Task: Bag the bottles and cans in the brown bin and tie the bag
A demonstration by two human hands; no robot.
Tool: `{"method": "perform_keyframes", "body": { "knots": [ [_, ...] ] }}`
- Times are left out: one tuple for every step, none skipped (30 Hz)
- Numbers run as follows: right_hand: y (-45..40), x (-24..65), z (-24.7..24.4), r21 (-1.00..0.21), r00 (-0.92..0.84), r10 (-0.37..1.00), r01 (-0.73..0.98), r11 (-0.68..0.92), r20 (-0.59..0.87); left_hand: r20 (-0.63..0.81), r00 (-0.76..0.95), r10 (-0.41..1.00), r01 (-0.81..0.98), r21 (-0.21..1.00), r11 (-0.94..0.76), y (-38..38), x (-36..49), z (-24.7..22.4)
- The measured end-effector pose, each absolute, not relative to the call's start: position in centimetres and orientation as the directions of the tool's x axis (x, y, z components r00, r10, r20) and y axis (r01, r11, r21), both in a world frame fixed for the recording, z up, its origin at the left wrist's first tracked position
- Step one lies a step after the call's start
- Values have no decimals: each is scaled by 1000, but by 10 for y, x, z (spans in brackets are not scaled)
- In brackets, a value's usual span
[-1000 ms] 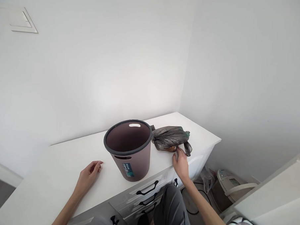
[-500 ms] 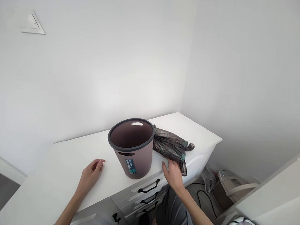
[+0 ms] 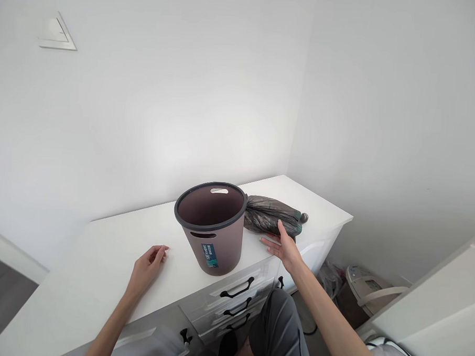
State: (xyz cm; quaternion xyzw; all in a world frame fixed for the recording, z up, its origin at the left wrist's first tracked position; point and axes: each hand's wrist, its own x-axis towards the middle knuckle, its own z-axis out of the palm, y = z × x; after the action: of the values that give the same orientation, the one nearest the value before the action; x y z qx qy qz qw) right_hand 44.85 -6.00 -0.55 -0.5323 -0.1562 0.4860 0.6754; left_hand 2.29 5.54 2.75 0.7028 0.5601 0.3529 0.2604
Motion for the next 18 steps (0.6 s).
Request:
{"method": "perform_keyframes", "body": {
  "knots": [
    [-56, 454, -8, -879, 485, 818, -474, -52, -310, 204, 123, 971, 603, 761, -237, 55, 23, 27],
    [-53, 458, -10, -885, 493, 811, -460, -65, -316, 203, 122, 972, 603, 762, -234, 55, 23, 27],
    [-51, 462, -12, -890, 500, 805, -449, -76, -320, 199, 120, 973, 604, 763, -231, 54, 23, 27],
    [-49, 465, -14, -893, 505, 800, -441, -84, -325, 197, 119, 973, 605, 763, -228, 53, 22, 27],
    [-48, 467, -16, -896, 506, 798, -435, -91, -327, 196, 116, 974, 607, 762, -226, 51, 22, 27],
    [-47, 469, -19, -898, 502, 801, -428, -100, -328, 194, 114, 974, 609, 761, -223, 48, 22, 26],
    [-48, 469, -21, -901, 496, 804, -420, -108, -328, 191, 112, 975, 612, 760, -219, 46, 22, 26],
    [-49, 468, -25, -903, 492, 806, -413, -116, -329, 189, 110, 976, 615, 758, -216, 42, 21, 26],
    [-50, 467, -28, -905, 492, 805, -407, -122, -330, 186, 111, 976, 617, 757, -214, 39, 21, 26],
    [-52, 465, -32, -909, 497, 804, -397, -124, -326, 183, 112, 977, 617, 757, -213, 35, 20, 26],
    [-53, 463, -36, -916, 503, 804, -383, -120, -316, 182, 114, 977, 616, 758, -213, 32, 20, 25],
    [-55, 460, -39, -924, 509, 808, -365, -112, -299, 182, 116, 976, 614, 760, -215, 29, 20, 25],
    [-56, 456, -42, -934, 510, 815, -341, -101, -275, 183, 118, 976, 611, 761, -217, 26, 19, 24],
    [-56, 453, -43, -944, 508, 824, -316, -92, -250, 183, 120, 976, 610, 762, -218, 24, 19, 24],
    [-57, 449, -44, -953, 504, 833, -291, -83, -227, 181, 120, 976, 610, 763, -216, 22, 19, 23],
    [-57, 445, -44, -961, 501, 841, -266, -78, -207, 178, 118, 977, 611, 763, -212, 20, 19, 24],
    [-57, 442, -42, -968, 501, 844, -240, -76, -190, 174, 116, 978, 612, 763, -209, 18, 20, 24],
    [-57, 438, -41, -974, 504, 846, -213, -76, -176, 173, 113, 978, 613, 763, -206, 16, 20, 25]
  ]
}}
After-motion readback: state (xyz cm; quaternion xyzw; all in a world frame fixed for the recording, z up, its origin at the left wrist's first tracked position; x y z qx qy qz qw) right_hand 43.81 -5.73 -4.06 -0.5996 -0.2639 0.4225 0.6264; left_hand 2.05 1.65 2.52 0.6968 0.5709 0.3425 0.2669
